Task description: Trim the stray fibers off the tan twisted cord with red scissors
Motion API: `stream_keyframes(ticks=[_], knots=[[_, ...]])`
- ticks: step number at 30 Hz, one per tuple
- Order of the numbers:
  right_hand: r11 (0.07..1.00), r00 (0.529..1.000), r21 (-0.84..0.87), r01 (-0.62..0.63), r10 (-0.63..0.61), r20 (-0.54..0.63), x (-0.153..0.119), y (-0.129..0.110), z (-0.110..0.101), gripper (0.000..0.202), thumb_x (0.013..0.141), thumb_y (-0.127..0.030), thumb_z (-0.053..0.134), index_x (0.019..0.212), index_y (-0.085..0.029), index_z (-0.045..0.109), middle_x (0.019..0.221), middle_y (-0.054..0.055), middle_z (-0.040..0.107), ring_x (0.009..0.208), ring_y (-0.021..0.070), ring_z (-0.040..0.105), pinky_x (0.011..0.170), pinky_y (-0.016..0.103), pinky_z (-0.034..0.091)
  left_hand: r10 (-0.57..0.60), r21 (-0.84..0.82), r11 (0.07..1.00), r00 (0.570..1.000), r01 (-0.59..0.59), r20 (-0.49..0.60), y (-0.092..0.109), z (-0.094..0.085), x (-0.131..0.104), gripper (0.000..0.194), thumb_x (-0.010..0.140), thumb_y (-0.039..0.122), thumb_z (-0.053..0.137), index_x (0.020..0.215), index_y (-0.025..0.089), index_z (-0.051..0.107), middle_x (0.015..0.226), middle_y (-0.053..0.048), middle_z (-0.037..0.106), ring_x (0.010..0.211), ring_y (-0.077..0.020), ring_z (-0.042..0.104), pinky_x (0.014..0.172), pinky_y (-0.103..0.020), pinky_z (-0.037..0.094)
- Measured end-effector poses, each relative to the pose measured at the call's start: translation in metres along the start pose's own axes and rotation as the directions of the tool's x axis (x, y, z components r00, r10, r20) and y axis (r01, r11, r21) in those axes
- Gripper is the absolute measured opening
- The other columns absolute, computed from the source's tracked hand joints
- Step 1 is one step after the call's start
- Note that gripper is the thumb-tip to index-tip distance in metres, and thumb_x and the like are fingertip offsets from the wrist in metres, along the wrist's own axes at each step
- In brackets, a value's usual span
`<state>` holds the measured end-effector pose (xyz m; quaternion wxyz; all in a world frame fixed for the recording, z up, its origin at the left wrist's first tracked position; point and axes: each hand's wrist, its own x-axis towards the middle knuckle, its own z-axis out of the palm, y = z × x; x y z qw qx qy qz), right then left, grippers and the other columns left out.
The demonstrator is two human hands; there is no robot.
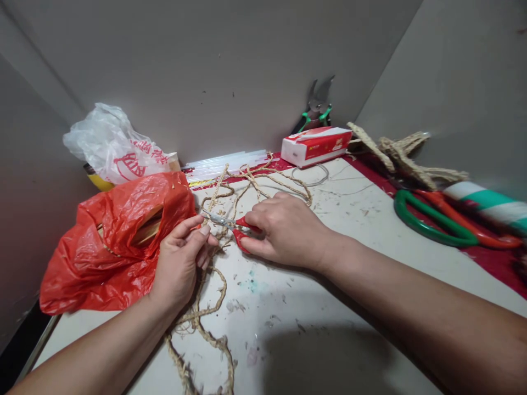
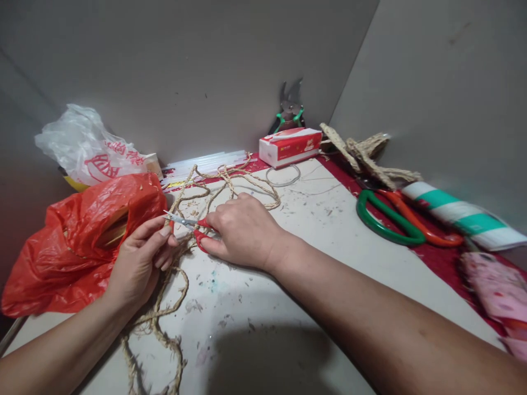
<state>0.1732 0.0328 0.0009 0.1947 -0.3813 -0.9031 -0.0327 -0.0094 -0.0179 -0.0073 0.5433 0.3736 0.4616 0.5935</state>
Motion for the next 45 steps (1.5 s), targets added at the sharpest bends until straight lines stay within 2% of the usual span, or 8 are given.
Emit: stream_keyframes(ticks=[8,13,17,23,36,42,45], knots=[[0.998,0.998,-0.019,0.057,-0.057,-0.018,0.001,0.000,0.001,0.029,0.082,-0.038,0.053,0.068,-0.018,0.067,0.061,0.003,0.066,0.060,0.0154,0.053,0.063,0.031,0.025,-0.034,-0.026,0.999,0.999,0.034,-0.007,0.001,-0.001,0.000,0.023,0.074,0.021,0.069,0.096,0.017,0.061,0.059,0.002,0.062,0.038,-0.0030,0.034,0.038,-0.016,0.025],[0.997,0.998,-0.045,0.066,-0.065,0.017,0.001,0.000,-0.003,0.029,0.084,-0.036,0.052,0.068,-0.018,0.067,0.062,0.002,0.066,0.060,0.0149,0.053,0.064,0.032,0.024,-0.050,-0.023,0.999,0.998,0.049,-0.029,0.002,0.000,0.001,0.026,0.073,0.022,0.070,0.097,0.017,0.061,0.059,0.001,0.062,0.038,-0.0029,0.034,0.037,-0.016,0.024],[0.995,0.999,-0.086,0.045,-0.044,0.020,0.001,-0.002,-0.004,0.031,0.083,-0.041,0.050,0.071,-0.018,0.067,0.065,0.004,0.066,0.063,0.0165,0.053,0.065,0.033,0.024,-0.045,-0.007,0.999,0.998,0.045,-0.042,0.001,0.001,0.000,0.026,0.070,0.023,0.073,0.093,0.017,0.062,0.058,0.001,0.062,0.037,-0.0031,0.035,0.037,-0.016,0.025],[0.993,0.998,-0.115,0.040,-0.045,-0.046,0.000,-0.003,-0.003,0.035,0.080,-0.046,0.049,0.072,-0.018,0.068,0.064,0.006,0.065,0.065,0.0188,0.053,0.069,0.035,0.025,-0.054,-0.008,0.999,0.998,0.054,-0.033,0.000,0.002,-0.001,0.023,0.071,0.022,0.072,0.090,0.016,0.061,0.057,0.001,0.062,0.038,-0.0032,0.034,0.037,-0.016,0.024],[0.998,0.996,0.017,0.060,-0.059,-0.063,0.001,0.000,-0.001,0.031,0.081,-0.037,0.050,0.060,-0.019,0.064,0.055,0.001,0.062,0.056,0.0137,0.047,0.065,0.032,0.026,-0.080,-0.018,0.997,0.997,0.080,-0.011,0.003,-0.001,0.001,0.028,0.069,0.023,0.073,0.094,0.017,0.063,0.060,0.001,0.062,0.038,-0.0029,0.034,0.038,-0.016,0.025],[0.994,0.984,0.105,-0.024,0.043,-0.174,0.000,0.010,0.002,0.027,0.076,-0.037,0.052,0.059,-0.018,0.060,0.056,0.000,0.059,0.057,0.0134,0.048,0.064,0.029,0.029,-0.047,-0.017,0.999,0.999,0.047,0.017,0.003,0.000,-0.002,0.024,0.074,0.023,0.069,0.097,0.017,0.061,0.060,0.002,0.060,0.038,-0.0029,0.033,0.038,-0.016,0.024],[0.996,0.985,0.082,0.021,-0.007,-0.175,0.000,0.010,0.001,0.026,0.074,-0.039,0.053,0.063,-0.017,0.061,0.059,0.001,0.059,0.060,0.0147,0.049,0.065,0.030,0.028,-0.039,-0.022,0.999,0.999,0.039,0.022,0.003,0.000,-0.002,0.023,0.077,0.022,0.067,0.098,0.017,0.060,0.060,0.002,0.061,0.038,-0.0031,0.033,0.038,-0.016,0.024]])
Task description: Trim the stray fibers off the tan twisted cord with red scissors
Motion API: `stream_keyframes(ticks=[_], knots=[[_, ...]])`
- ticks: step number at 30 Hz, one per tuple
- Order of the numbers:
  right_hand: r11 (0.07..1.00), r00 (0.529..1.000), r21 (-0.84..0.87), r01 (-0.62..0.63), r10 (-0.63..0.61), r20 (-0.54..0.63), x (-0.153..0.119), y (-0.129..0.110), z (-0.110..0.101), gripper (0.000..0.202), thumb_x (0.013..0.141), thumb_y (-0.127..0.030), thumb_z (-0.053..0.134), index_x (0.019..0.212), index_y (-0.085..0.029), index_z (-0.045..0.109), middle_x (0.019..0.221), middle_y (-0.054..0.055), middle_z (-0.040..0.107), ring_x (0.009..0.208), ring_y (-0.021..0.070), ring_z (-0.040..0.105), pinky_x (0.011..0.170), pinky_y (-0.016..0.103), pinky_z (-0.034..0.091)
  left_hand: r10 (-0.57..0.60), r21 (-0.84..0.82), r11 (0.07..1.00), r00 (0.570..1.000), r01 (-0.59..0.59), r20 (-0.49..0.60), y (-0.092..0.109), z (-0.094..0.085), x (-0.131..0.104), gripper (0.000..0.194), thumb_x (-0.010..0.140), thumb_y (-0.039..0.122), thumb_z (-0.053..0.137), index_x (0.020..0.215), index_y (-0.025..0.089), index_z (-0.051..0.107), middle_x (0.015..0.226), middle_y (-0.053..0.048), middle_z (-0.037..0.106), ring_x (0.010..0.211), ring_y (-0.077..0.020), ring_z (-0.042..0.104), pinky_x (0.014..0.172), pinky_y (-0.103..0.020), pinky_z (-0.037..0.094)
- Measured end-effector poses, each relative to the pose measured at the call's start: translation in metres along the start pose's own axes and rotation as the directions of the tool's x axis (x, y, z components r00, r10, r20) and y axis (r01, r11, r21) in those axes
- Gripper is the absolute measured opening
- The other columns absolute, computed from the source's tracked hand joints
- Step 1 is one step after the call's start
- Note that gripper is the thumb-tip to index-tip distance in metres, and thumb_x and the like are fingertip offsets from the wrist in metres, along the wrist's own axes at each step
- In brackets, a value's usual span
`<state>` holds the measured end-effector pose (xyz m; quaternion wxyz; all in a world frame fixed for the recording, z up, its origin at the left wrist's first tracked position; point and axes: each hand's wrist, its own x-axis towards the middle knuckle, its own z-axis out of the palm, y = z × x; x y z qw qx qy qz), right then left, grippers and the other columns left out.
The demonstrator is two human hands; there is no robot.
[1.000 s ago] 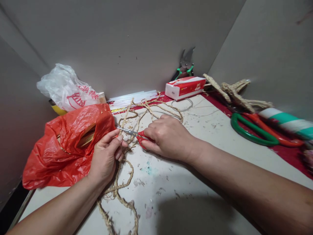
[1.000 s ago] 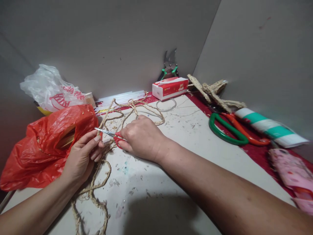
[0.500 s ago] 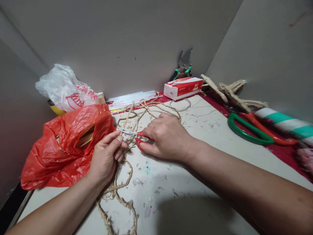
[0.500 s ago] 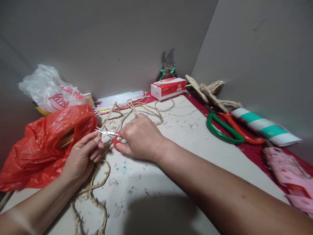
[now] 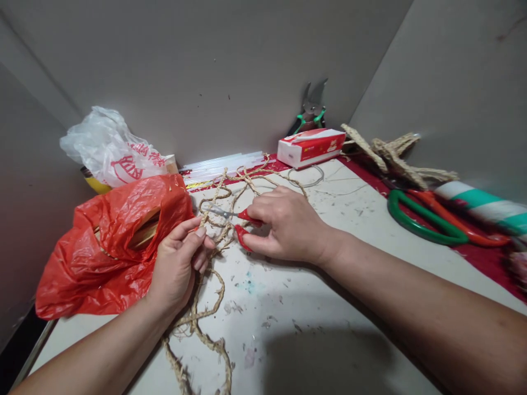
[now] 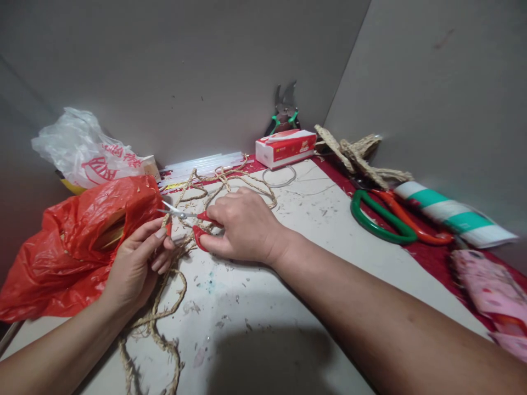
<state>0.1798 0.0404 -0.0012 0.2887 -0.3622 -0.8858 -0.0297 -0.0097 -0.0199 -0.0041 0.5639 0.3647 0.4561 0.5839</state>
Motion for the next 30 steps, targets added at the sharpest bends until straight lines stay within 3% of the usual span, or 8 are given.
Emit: stream_keyframes(ticks=[7,12,14,17,19,21,26,30], knots=[[0.995,0.992,-0.095,0.023,-0.011,0.127,0.001,-0.003,-0.001,0.030,0.084,-0.036,0.049,0.066,-0.018,0.064,0.060,0.002,0.062,0.060,0.0144,0.048,0.067,0.032,0.026,-0.012,-0.012,1.000,0.999,0.012,0.042,-0.001,-0.001,0.002,0.021,0.080,0.020,0.063,0.100,0.016,0.058,0.062,0.001,0.062,0.038,-0.0025,0.033,0.038,-0.015,0.026],[0.975,0.989,0.167,-0.145,0.142,0.029,0.000,0.002,0.008,0.029,0.081,-0.030,0.050,0.056,-0.017,0.058,0.055,0.000,0.055,0.055,0.0113,0.042,0.062,0.029,0.028,-0.084,0.004,0.996,0.990,0.085,0.113,0.000,-0.001,0.004,0.018,0.084,0.022,0.058,0.101,0.015,0.056,0.073,-0.004,0.068,0.038,-0.0019,0.032,0.037,-0.016,0.028],[0.854,0.955,0.432,-0.289,0.286,0.072,0.001,-0.001,0.011,0.032,0.080,-0.031,0.051,0.051,-0.017,0.052,0.051,-0.003,0.048,0.051,0.0096,0.037,0.056,0.027,0.027,-0.112,0.023,0.994,0.981,0.110,0.157,0.001,0.000,0.003,0.018,0.086,0.023,0.056,0.102,0.014,0.056,0.076,-0.007,0.070,0.037,-0.0018,0.032,0.037,-0.016,0.030],[0.483,0.898,0.776,-0.406,0.368,0.242,0.004,-0.010,0.014,0.030,0.081,-0.033,0.051,0.056,-0.016,0.056,0.054,-0.003,0.050,0.053,0.0090,0.040,0.054,0.024,0.030,-0.173,0.056,0.985,0.957,0.165,0.231,0.002,0.002,0.000,0.019,0.088,0.023,0.053,0.103,0.013,0.056,0.076,-0.008,0.071,0.036,-0.0017,0.033,0.036,-0.015,0.031],[0.291,0.881,0.856,-0.427,0.348,0.321,0.006,-0.016,0.013,0.024,0.079,-0.031,0.055,0.063,-0.015,0.062,0.061,-0.002,0.057,0.058,0.0095,0.045,0.056,0.023,0.033,-0.213,0.072,0.977,0.936,0.201,0.279,0.003,0.002,-0.003,0.017,0.088,0.023,0.052,0.101,0.013,0.057,0.074,-0.008,0.071,0.035,-0.0016,0.033,0.035,-0.015,0.030],[0.179,0.868,0.882,-0.435,0.342,0.359,0.008,-0.021,0.012,0.020,0.076,-0.028,0.057,0.063,-0.014,0.062,0.062,-0.001,0.058,0.058,0.0091,0.045,0.056,0.023,0.034,-0.240,0.087,0.971,0.918,0.224,0.317,0.003,0.003,-0.004,0.014,0.088,0.024,0.052,0.095,0.013,0.058,0.073,-0.008,0.071,0.034,-0.0012,0.032,0.035,-0.014,0.029],[0.148,0.865,0.910,-0.388,0.400,0.304,0.008,-0.024,0.008,0.020,0.072,-0.024,0.060,0.056,-0.014,0.057,0.055,-0.004,0.050,0.054,0.0072,0.039,0.053,0.023,0.030,-0.235,0.116,0.971,0.926,0.210,0.295,0.001,0.003,-0.006,0.011,0.083,0.024,0.061,0.090,0.016,0.058,0.080,-0.006,0.072,0.035,0.0000,0.035,0.035,-0.013,0.029],[0.165,0.852,0.927,-0.337,0.473,0.225,0.009,-0.023,0.007,0.018,0.072,-0.022,0.059,0.056,-0.015,0.056,0.054,-0.005,0.045,0.054,0.0072,0.036,0.052,0.023,0.028,-0.135,0.171,0.981,0.958,0.093,0.254,-0.001,0.002,-0.007,0.013,0.082,0.022,0.064,0.093,0.018,0.061,0.080,-0.002,0.071,0.038,-0.0008,0.042,0.039,-0.014,0.034]])
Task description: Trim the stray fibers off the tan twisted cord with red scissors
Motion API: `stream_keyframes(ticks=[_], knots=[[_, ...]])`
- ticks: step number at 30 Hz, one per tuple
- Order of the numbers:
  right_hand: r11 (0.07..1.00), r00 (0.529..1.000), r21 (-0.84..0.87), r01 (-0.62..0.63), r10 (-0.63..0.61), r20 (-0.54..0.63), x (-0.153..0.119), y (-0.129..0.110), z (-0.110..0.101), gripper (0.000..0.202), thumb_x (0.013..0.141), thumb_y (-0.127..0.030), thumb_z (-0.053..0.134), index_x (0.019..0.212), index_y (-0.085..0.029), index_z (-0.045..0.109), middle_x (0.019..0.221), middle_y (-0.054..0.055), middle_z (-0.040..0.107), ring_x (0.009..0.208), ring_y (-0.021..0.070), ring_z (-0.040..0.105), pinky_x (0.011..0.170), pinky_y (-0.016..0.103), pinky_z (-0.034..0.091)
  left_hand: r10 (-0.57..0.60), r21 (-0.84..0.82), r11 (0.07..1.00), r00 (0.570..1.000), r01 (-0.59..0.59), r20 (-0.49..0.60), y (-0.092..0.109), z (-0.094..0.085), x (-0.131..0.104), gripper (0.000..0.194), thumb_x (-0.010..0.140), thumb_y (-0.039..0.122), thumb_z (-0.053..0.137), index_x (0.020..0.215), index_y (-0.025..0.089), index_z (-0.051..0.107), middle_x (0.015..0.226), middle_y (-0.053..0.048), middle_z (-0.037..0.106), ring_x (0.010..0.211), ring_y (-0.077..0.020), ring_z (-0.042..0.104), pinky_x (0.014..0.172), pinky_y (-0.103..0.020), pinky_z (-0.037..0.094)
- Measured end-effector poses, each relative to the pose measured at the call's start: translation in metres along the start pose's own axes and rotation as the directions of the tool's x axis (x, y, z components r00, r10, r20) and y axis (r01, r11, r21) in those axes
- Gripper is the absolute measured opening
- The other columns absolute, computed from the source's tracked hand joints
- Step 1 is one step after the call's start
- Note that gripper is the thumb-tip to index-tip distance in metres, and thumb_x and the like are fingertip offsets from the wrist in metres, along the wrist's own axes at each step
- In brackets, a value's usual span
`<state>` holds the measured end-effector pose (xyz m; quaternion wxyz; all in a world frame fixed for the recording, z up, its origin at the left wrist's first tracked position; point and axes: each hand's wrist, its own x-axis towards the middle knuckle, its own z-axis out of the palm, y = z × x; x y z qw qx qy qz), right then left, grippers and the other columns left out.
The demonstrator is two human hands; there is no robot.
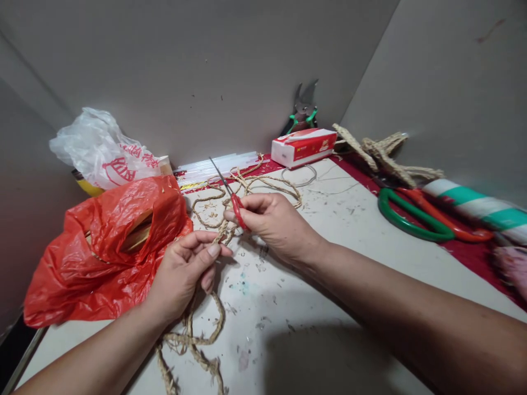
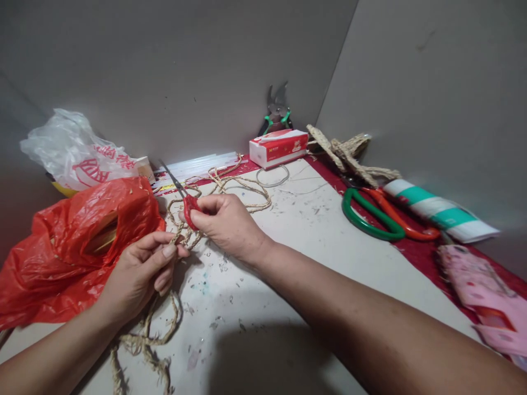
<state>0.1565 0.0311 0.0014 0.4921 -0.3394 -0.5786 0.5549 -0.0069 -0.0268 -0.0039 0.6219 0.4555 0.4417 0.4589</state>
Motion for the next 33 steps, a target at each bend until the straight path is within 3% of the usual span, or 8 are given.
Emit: stream_keyframes(ticks=[3,6,15,23,27,30,33], knots=[[0.999,0.997,-0.010,0.037,-0.038,-0.069,0.000,0.000,0.001,0.016,0.070,-0.018,0.058,0.055,-0.016,0.054,0.053,-0.006,0.043,0.054,0.0076,0.035,0.052,0.023,0.029,0.015,0.042,0.999,1.000,-0.016,0.020,0.000,0.000,-0.001,0.010,0.085,0.023,0.060,0.091,0.016,0.062,0.075,-0.003,0.071,0.040,-0.0013,0.045,0.041,-0.014,0.035],[0.996,0.991,-0.057,0.063,-0.070,-0.118,-0.001,-0.001,0.002,0.015,0.069,-0.017,0.059,0.054,-0.016,0.054,0.054,-0.005,0.044,0.055,0.0086,0.038,0.053,0.024,0.031,-0.043,0.011,0.999,0.996,0.042,0.076,0.002,0.001,0.000,0.013,0.087,0.024,0.057,0.092,0.014,0.063,0.073,-0.004,0.071,0.037,-0.0004,0.043,0.039,-0.013,0.033],[0.982,0.976,-0.149,0.115,-0.140,-0.165,0.000,-0.001,-0.001,0.012,0.070,-0.020,0.061,0.060,-0.016,0.061,0.057,-0.003,0.049,0.058,0.0101,0.041,0.056,0.025,0.034,-0.150,-0.109,0.979,0.970,0.172,0.191,0.005,-0.001,0.000,0.018,0.087,0.020,0.056,0.101,0.014,0.065,0.083,-0.010,0.072,0.034,0.0005,0.039,0.035,-0.013,0.027],[0.986,0.982,-0.123,0.109,-0.126,-0.139,0.002,0.000,-0.003,0.012,0.070,-0.023,0.063,0.060,-0.016,0.063,0.059,-0.003,0.053,0.059,0.0101,0.044,0.057,0.024,0.036,-0.097,-0.137,0.984,0.987,0.114,0.127,0.005,0.000,-0.002,0.016,0.086,0.021,0.056,0.102,0.018,0.060,0.073,-0.006,0.071,0.033,-0.0009,0.038,0.035,-0.013,0.027],[0.983,0.984,-0.127,0.129,-0.143,-0.108,0.005,0.000,-0.006,0.013,0.072,-0.024,0.061,0.061,-0.016,0.061,0.058,-0.003,0.052,0.057,0.0095,0.043,0.055,0.024,0.034,-0.016,-0.103,0.994,1.000,0.019,0.024,0.003,0.001,-0.002,0.021,0.084,0.023,0.059,0.104,0.019,0.059,0.073,-0.004,0.070,0.034,-0.0016,0.039,0.036,-0.014,0.029],[0.941,0.972,-0.279,0.193,-0.223,-0.077,0.004,0.001,-0.011,0.020,0.074,-0.023,0.057,0.056,-0.017,0.052,0.054,-0.004,0.044,0.054,0.0089,0.038,0.052,0.024,0.031,0.036,-0.072,0.997,0.997,-0.041,-0.069,0.001,0.000,0.000,0.024,0.083,0.026,0.061,0.106,0.019,0.059,0.075,-0.004,0.070,0.036,-0.0022,0.040,0.037,-0.016,0.032],[0.753,0.932,-0.566,0.336,-0.352,0.085,0.002,0.003,-0.016,0.022,0.073,-0.021,0.055,0.053,-0.018,0.045,0.056,-0.004,0.041,0.055,0.0093,0.038,0.054,0.024,0.030,0.074,-0.076,0.993,0.988,-0.085,-0.133,0.001,-0.001,0.002,0.028,0.081,0.027,0.063,0.107,0.020,0.059,0.075,-0.003,0.070,0.036,-0.0030,0.041,0.038,-0.017,0.033]])
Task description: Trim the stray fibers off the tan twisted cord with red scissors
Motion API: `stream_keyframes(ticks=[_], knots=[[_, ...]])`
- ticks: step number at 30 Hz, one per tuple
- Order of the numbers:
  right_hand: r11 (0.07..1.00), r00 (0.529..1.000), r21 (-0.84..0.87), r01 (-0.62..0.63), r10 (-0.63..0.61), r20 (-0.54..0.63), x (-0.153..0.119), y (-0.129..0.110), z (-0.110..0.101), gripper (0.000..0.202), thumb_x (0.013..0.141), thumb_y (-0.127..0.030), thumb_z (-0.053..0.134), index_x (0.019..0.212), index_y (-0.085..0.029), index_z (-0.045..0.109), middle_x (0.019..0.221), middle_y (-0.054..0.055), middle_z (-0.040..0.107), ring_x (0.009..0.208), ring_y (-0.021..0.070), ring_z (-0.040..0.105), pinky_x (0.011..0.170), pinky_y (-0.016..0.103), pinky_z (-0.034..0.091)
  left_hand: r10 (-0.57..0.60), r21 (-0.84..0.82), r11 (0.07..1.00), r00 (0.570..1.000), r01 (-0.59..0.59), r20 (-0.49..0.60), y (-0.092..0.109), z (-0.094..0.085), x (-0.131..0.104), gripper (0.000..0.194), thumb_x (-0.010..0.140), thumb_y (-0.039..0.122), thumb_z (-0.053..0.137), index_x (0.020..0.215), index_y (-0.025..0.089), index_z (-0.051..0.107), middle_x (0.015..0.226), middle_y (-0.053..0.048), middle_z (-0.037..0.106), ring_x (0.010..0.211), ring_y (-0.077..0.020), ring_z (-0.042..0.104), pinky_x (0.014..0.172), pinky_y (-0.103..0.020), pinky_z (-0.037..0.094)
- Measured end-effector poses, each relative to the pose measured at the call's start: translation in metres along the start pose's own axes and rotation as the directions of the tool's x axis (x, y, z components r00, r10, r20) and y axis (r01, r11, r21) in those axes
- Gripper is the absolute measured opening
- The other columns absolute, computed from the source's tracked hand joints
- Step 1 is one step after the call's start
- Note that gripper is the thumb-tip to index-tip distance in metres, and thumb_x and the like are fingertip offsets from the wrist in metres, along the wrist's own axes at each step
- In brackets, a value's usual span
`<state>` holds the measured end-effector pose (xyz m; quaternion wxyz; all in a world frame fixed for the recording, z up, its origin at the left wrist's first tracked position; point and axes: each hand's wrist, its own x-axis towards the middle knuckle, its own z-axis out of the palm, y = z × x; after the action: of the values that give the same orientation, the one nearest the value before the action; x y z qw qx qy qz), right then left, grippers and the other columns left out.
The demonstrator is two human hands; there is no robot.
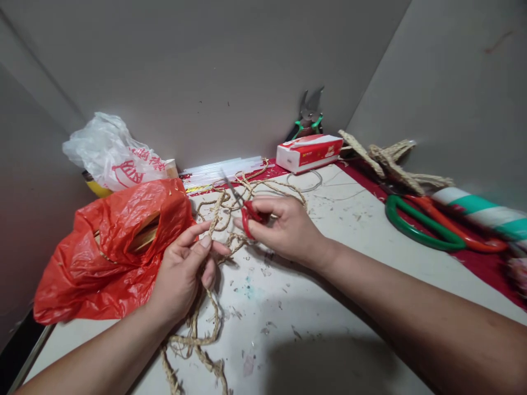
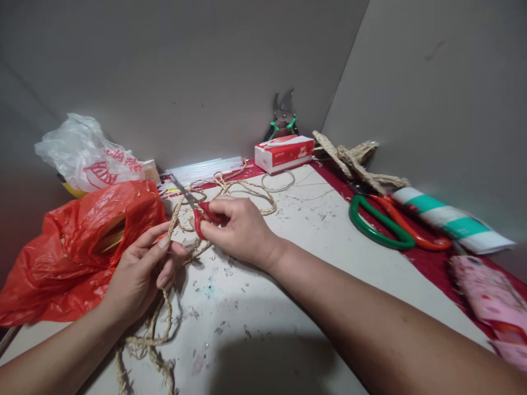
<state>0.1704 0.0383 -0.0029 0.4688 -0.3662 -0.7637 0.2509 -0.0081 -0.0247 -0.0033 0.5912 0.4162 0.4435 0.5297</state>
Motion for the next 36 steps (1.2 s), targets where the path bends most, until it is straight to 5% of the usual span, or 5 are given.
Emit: stream_keyframes(ticks=[7,23,26,32,36], knots=[[0.825,0.956,-0.494,0.275,-0.182,0.229,-0.004,0.002,-0.004,0.022,0.075,-0.037,0.055,0.076,-0.017,0.064,0.067,0.002,0.058,0.064,0.0152,0.047,0.061,0.028,0.031,0.029,-0.030,0.999,0.999,-0.030,-0.014,0.000,0.001,0.000,0.026,0.081,0.025,0.062,0.107,0.020,0.059,0.075,-0.002,0.069,0.037,-0.0033,0.042,0.039,-0.017,0.033],[0.640,0.923,-0.668,0.380,-0.218,0.316,-0.001,-0.002,-0.009,0.028,0.081,-0.040,0.053,0.075,-0.017,0.067,0.067,0.005,0.062,0.067,0.0180,0.051,0.064,0.032,0.028,0.010,-0.115,0.993,0.999,-0.016,-0.053,0.007,0.003,-0.001,0.021,0.078,0.020,0.063,0.099,0.020,0.059,0.074,-0.001,0.069,0.036,-0.0046,0.043,0.040,-0.019,0.035],[0.669,0.927,-0.648,0.364,-0.191,0.324,-0.001,0.000,-0.008,0.026,0.084,-0.034,0.051,0.072,-0.017,0.065,0.066,0.004,0.061,0.064,0.0160,0.049,0.063,0.031,0.028,-0.001,-0.120,0.993,0.999,-0.003,-0.034,0.010,0.003,-0.001,0.028,0.078,0.020,0.063,0.106,0.019,0.059,0.078,-0.003,0.069,0.037,-0.0050,0.045,0.041,-0.020,0.037],[0.953,0.986,-0.273,0.130,-0.095,0.141,-0.002,0.005,0.000,0.025,0.083,-0.023,0.050,0.060,-0.017,0.056,0.062,-0.001,0.053,0.058,0.0102,0.045,0.056,0.024,0.029,-0.028,-0.070,0.997,0.999,0.031,0.038,0.007,0.002,0.000,0.037,0.079,0.022,0.064,0.115,0.017,0.057,0.083,-0.005,0.070,0.039,-0.0046,0.047,0.042,-0.020,0.038],[0.945,0.967,-0.235,0.226,-0.189,0.172,-0.003,0.005,0.001,0.023,0.083,-0.024,0.050,0.063,-0.017,0.058,0.062,-0.001,0.052,0.060,0.0108,0.045,0.058,0.024,0.030,-0.033,-0.049,0.998,0.999,0.034,0.036,0.006,0.002,0.000,0.020,0.082,0.023,0.061,0.100,0.017,0.056,0.087,-0.005,0.070,0.040,-0.0041,0.047,0.043,-0.019,0.038]])
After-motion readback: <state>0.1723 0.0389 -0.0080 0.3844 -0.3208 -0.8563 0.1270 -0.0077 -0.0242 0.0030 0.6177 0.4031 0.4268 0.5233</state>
